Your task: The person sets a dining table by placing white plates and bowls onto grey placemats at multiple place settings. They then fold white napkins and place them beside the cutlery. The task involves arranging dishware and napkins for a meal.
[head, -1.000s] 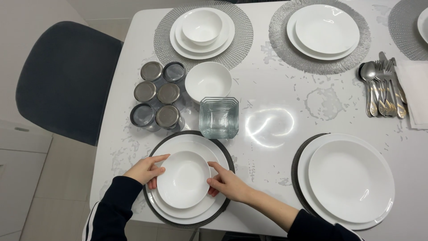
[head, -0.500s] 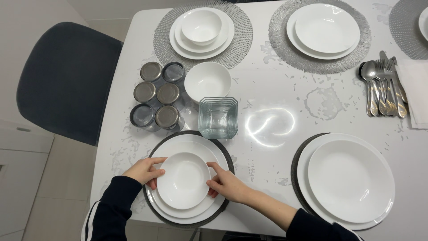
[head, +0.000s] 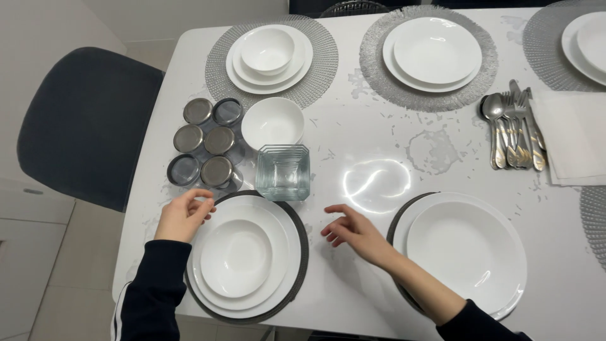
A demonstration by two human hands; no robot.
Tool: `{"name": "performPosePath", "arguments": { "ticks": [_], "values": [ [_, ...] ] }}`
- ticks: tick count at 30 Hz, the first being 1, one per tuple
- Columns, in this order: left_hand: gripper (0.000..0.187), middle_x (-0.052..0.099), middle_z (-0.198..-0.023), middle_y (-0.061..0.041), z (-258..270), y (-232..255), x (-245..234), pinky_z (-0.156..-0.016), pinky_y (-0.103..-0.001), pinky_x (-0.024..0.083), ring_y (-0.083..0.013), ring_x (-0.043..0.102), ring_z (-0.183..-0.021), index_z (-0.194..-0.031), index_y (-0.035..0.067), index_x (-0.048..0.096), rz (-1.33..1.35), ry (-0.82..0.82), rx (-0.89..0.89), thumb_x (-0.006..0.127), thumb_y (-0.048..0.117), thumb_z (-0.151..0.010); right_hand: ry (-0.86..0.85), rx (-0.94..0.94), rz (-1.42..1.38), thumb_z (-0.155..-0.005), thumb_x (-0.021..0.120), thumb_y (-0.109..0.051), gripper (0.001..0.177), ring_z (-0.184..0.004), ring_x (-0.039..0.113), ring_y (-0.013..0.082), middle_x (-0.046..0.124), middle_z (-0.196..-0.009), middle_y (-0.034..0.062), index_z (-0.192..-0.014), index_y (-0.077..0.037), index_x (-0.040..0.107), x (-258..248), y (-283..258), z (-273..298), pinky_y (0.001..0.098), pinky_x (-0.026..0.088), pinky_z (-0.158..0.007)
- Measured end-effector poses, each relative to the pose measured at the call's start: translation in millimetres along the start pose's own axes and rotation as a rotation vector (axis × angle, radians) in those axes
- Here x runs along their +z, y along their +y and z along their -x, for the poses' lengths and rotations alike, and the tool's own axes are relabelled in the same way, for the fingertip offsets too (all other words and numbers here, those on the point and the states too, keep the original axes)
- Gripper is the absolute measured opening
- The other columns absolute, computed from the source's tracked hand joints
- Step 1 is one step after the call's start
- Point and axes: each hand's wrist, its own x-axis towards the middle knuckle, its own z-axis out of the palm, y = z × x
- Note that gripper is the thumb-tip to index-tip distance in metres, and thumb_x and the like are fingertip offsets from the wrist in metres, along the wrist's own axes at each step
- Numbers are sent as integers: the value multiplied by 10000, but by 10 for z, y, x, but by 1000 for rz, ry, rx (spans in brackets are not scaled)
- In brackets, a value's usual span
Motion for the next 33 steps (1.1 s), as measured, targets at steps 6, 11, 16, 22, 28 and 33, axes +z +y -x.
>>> {"name": "performPosePath", "arguments": {
  "ticks": [6, 11, 16, 22, 28, 33],
  "values": [
    [231, 769, -885, -203, 69, 761, 527, -748, -313, 633, -224, 750, -794, -1206, 39, 677, 328, 59, 151, 622, 107, -992, 191, -61, -12, -969, 585, -159, 427, -907, 699, 284, 754, -965, 218, -1364, 2, 567, -942, -197, 358, 404, 608, -803],
    [193, 767, -875, -203, 97, 1266, 1001, -716, -288, 637, -203, 743, -766, -1155, 28, 688, 389, 107, 159, 613, 93, -990, 271, -44, 39, -981, 571, -141, 372, -916, 706, 307, 756, -964, 240, -1308, 21, 645, -1577, -427, 655, 423, 599, -812],
    [216, 755, -920, -221, 72, 1483, 1389, -736, -295, 627, -202, 717, -789, -1178, -5, 669, 489, 149, 101, 601, 104, -1004, 310, -61, 60, -987, 572, -125, 345, -913, 703, 317, 746, -970, 255, -1275, 35, 671, -2175, -424, 754, 423, 589, -800],
    [180, 754, -904, -183, -297, 1389, 1501, -691, -290, 637, -182, 728, -773, -1132, 22, 711, 425, 269, 99, 660, 89, -973, 378, -110, 24, -998, 564, -107, 329, -879, 690, 313, 726, -960, 260, -1266, 56, 665, -2695, -411, 765, 408, 580, -768],
    [127, 759, -856, -1, -1138, 922, 1262, -709, -284, 560, -141, 697, -768, -1050, 213, 777, 4, 560, 93, 751, 232, -926, 449, -123, -19, -999, 544, -66, 311, -865, 679, 320, 711, -948, 270, -1253, 76, 656, -2935, -423, 722, 409, 573, -750],
    [230, 771, -900, -27, -1972, 345, 997, -807, -409, 561, -270, 711, -918, -1075, 169, 797, -324, 561, -101, 721, 308, -908, 487, -113, -13, -1009, 532, -49, 300, -868, 671, 330, 706, -956, 282, -1252, 76, 656, -3027, -389, 608, 418, 569, -756]
  ]
}}
